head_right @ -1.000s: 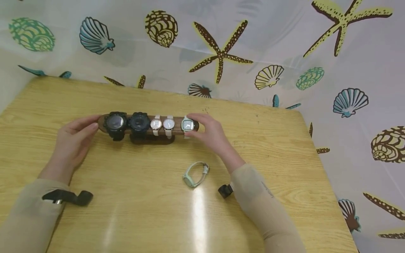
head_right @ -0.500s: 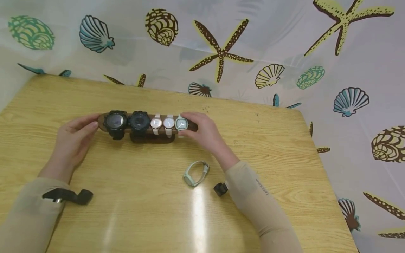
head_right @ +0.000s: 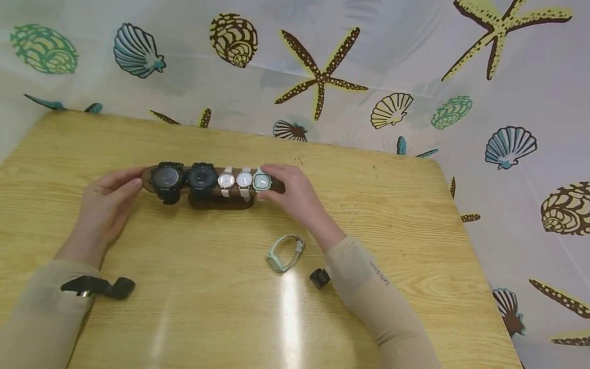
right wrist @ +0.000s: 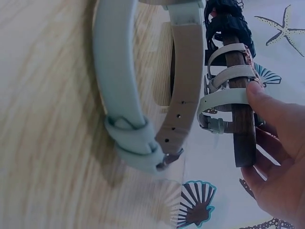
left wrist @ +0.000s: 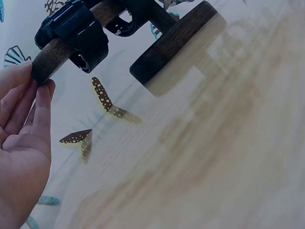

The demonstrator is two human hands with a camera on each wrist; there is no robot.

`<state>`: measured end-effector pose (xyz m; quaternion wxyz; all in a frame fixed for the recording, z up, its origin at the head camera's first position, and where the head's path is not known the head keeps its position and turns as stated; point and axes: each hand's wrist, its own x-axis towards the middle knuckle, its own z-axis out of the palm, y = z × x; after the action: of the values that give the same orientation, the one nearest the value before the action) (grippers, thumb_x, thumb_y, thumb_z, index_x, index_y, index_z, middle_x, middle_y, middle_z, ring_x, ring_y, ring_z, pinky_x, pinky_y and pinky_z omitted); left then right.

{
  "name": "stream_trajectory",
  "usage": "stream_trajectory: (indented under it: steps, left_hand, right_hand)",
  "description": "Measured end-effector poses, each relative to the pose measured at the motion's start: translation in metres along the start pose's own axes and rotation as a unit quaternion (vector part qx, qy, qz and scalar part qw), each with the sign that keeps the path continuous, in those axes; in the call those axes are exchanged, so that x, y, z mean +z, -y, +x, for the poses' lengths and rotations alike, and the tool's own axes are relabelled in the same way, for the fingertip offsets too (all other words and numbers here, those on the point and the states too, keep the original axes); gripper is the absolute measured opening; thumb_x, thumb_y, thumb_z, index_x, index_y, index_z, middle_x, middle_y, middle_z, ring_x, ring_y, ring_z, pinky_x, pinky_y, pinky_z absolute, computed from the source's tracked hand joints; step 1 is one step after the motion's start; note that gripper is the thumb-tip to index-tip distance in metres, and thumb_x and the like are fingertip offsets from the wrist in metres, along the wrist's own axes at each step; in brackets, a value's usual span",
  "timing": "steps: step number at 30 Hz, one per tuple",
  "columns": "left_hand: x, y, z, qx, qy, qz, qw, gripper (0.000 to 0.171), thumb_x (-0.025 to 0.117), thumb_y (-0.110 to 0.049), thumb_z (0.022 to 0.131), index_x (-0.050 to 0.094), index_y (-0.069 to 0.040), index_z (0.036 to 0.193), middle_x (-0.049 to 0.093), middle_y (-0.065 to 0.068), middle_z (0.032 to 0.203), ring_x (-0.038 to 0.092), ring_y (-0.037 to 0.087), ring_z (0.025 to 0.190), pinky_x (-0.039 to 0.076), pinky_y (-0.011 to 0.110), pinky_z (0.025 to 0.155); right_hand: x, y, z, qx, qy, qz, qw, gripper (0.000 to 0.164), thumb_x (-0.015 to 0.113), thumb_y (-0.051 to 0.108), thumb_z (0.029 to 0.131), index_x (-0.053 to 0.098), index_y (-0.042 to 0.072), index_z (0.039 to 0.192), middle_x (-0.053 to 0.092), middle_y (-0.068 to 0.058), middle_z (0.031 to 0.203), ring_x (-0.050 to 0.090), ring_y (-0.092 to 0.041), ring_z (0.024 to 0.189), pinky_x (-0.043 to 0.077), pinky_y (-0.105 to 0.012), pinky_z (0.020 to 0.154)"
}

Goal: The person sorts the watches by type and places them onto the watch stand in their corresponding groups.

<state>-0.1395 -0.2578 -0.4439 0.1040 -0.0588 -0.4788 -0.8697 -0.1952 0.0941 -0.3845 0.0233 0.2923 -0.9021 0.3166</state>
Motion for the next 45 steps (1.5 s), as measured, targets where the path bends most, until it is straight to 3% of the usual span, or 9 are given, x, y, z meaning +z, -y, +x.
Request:
stream_trajectory:
  steps: [6, 11, 14, 17, 20, 23, 36, 45]
  left_hand:
    - [0.001, 0.0, -0.002, -0.004, 0.001, 0.002, 1.0, 0.028, 0.059, 0.012, 0.088, 0.064, 0.009, 0.116, 0.067, 0.01, 0.108, 0.062, 0.016, 0.098, 0.05, 0.02, 0.085]
    - [0.002, 0.0, -0.002, -0.006, 0.0, 0.007, 1.0, 0.028, 0.06, 0.011, 0.088, 0.064, 0.008, 0.116, 0.066, 0.01, 0.109, 0.061, 0.015, 0.099, 0.05, 0.02, 0.086]
    - [0.002, 0.0, -0.002, -0.007, 0.0, 0.005, 1.0, 0.028, 0.06, 0.011, 0.088, 0.064, 0.008, 0.116, 0.066, 0.01, 0.109, 0.061, 0.016, 0.099, 0.05, 0.02, 0.086]
    - [0.002, 0.0, -0.002, -0.009, -0.001, 0.001, 1.0, 0.028, 0.06, 0.011, 0.088, 0.064, 0.008, 0.115, 0.066, 0.01, 0.108, 0.062, 0.016, 0.099, 0.05, 0.02, 0.086]
    - [0.001, 0.0, -0.001, -0.009, -0.001, -0.002, 1.0, 0.028, 0.059, 0.012, 0.088, 0.064, 0.009, 0.116, 0.066, 0.01, 0.108, 0.062, 0.016, 0.098, 0.05, 0.021, 0.086]
    - [0.0, 0.001, 0.0, -0.003, 0.0, -0.001, 1.0, 0.028, 0.058, 0.013, 0.088, 0.062, 0.011, 0.116, 0.067, 0.011, 0.108, 0.062, 0.016, 0.098, 0.051, 0.021, 0.085]
    - [0.0, 0.002, -0.001, 0.006, 0.003, 0.0, 1.0, 0.029, 0.058, 0.014, 0.088, 0.061, 0.013, 0.117, 0.066, 0.012, 0.108, 0.062, 0.017, 0.097, 0.051, 0.021, 0.084]
    - [-0.001, 0.002, 0.0, 0.006, 0.002, 0.002, 1.0, 0.029, 0.057, 0.014, 0.088, 0.061, 0.012, 0.117, 0.066, 0.011, 0.108, 0.062, 0.016, 0.098, 0.051, 0.021, 0.085]
  right_hand:
    - [-0.005, 0.002, -0.007, 0.0, 0.007, -0.008, 1.0, 0.065, 0.077, 0.029, 0.081, 0.052, 0.008, 0.137, 0.048, -0.007, 0.142, 0.04, -0.023, 0.132, 0.028, -0.035, 0.111]
    - [-0.014, 0.002, -0.023, -0.074, 0.007, -0.015, 0.997, 0.053, 0.078, 0.024, 0.08, 0.06, 0.006, 0.126, 0.057, -0.007, 0.126, 0.05, -0.023, 0.119, 0.038, -0.034, 0.104]
    - [-0.021, 0.005, -0.036, -0.137, 0.077, -0.011, 0.987, 0.045, 0.077, 0.021, 0.081, 0.063, 0.005, 0.121, 0.062, -0.006, 0.116, 0.055, -0.021, 0.108, 0.044, -0.032, 0.095]
    - [-0.027, 0.009, -0.049, -0.173, 0.181, -0.004, 0.968, 0.048, 0.077, 0.023, 0.081, 0.063, 0.004, 0.123, 0.062, -0.005, 0.116, 0.055, -0.019, 0.106, 0.046, -0.031, 0.092]
    - [-0.028, 0.011, -0.061, -0.177, 0.254, -0.016, 0.951, 0.058, 0.08, 0.026, 0.077, 0.059, 0.008, 0.128, 0.058, -0.004, 0.123, 0.051, -0.018, 0.113, 0.044, -0.032, 0.096]
    - [-0.026, 0.012, -0.07, -0.171, 0.29, -0.03, 0.941, 0.064, 0.083, 0.024, 0.074, 0.057, 0.01, 0.131, 0.054, -0.004, 0.129, 0.047, -0.019, 0.12, 0.039, -0.032, 0.102]
    - [-0.01, 0.01, -0.079, -0.178, 0.293, -0.085, 0.936, 0.05, 0.079, 0.016, 0.079, 0.062, 0.01, 0.125, 0.058, -0.004, 0.124, 0.048, -0.021, 0.119, 0.038, -0.03, 0.103]
    - [-0.007, 0.012, -0.078, -0.235, 0.255, -0.18, 0.921, 0.044, 0.076, 0.022, 0.082, 0.063, 0.01, 0.122, 0.063, -0.003, 0.116, 0.054, -0.02, 0.109, 0.044, -0.028, 0.097]
